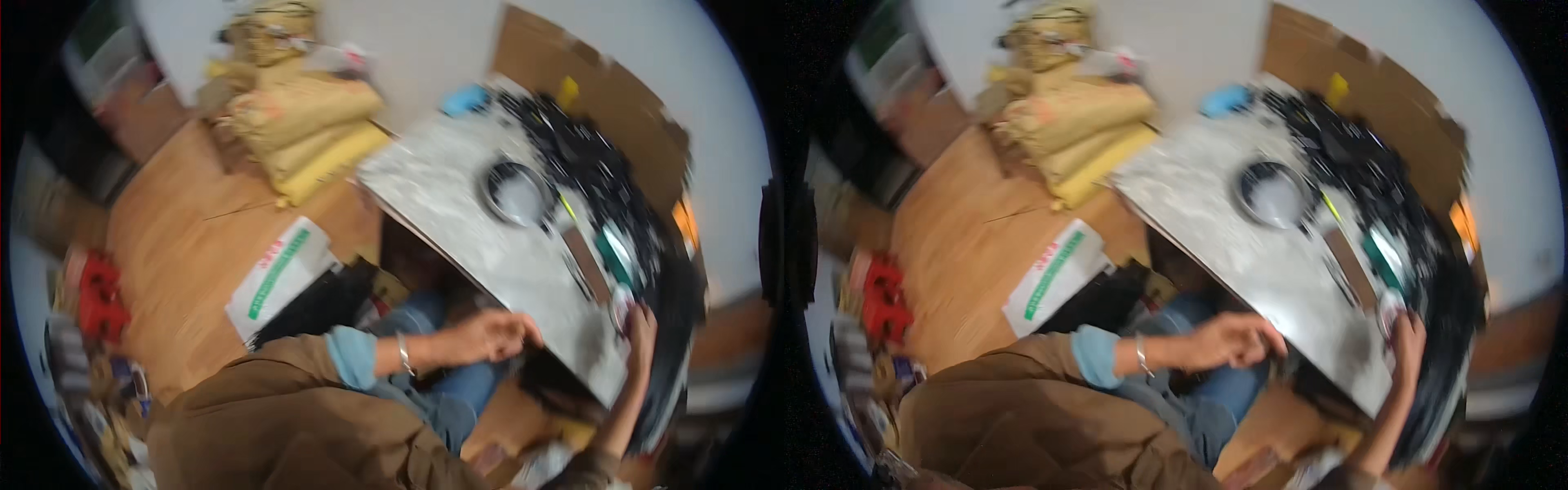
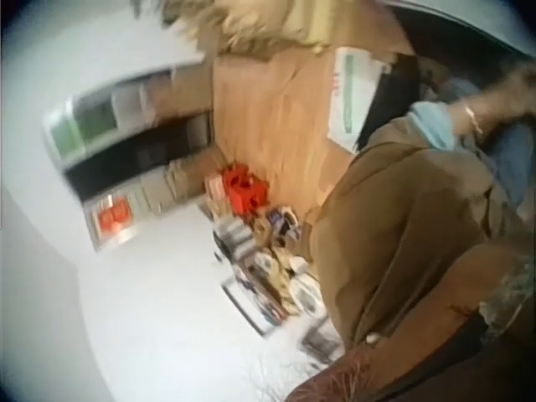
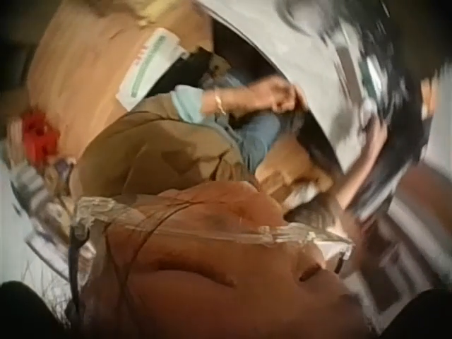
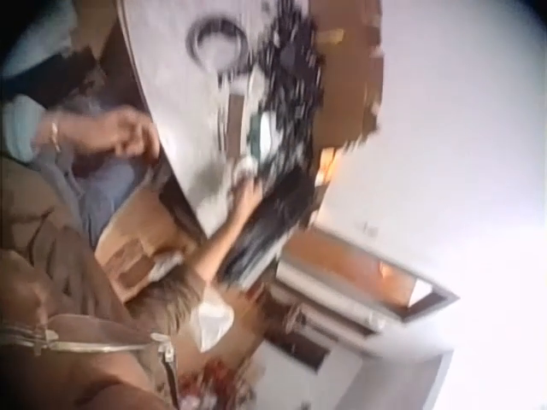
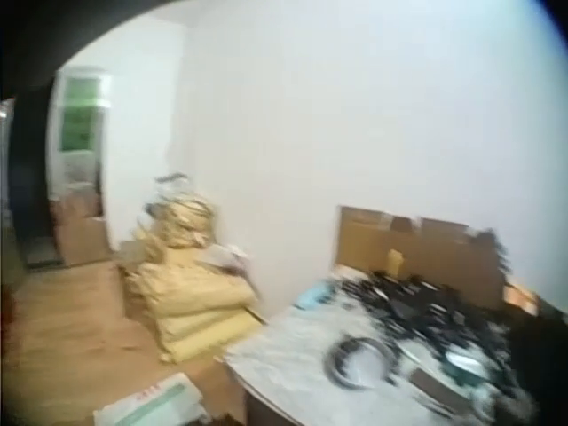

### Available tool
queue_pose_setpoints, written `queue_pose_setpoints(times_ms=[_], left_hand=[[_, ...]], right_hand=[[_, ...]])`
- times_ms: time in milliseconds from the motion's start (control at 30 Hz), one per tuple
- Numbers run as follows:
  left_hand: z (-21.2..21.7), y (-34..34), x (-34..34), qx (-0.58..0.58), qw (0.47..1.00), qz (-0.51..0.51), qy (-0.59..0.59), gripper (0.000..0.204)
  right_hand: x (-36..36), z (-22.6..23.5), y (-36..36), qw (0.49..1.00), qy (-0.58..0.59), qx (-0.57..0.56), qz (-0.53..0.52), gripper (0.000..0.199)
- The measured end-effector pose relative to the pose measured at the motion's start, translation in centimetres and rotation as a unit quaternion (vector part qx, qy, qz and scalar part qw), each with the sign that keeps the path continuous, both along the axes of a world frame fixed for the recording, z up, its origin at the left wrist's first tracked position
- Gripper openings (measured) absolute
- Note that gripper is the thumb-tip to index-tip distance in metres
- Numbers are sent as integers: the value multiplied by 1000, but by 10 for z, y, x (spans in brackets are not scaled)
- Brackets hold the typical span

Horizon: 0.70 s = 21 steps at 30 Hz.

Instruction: Assembling, grouping, and trimming black plastic components at a workbench.

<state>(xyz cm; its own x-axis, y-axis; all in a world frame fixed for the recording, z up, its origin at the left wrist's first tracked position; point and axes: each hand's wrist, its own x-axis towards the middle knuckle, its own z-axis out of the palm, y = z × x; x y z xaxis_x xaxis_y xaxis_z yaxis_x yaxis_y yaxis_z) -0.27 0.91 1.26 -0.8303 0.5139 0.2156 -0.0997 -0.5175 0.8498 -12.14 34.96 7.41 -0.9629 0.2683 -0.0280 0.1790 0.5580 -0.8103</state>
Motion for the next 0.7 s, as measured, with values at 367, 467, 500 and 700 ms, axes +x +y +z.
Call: queue_pose_setpoints(times_ms=[367,467,500,700], left_hand=[[21,-6,20,-119,977,134,117,55],[23,-4,29,-125,972,155,122,54],[22,-4,32,-132,970,163,122,54],[28,-3,44,-149,957,197,150,54]], right_hand=[[134,-20,-180,835,-51,-505,212,18],[141,-24,-189,835,-18,-522,174,19],[143,-24,-192,834,-17,-523,177,19],[150,-23,-205,864,34,-494,98,19]])
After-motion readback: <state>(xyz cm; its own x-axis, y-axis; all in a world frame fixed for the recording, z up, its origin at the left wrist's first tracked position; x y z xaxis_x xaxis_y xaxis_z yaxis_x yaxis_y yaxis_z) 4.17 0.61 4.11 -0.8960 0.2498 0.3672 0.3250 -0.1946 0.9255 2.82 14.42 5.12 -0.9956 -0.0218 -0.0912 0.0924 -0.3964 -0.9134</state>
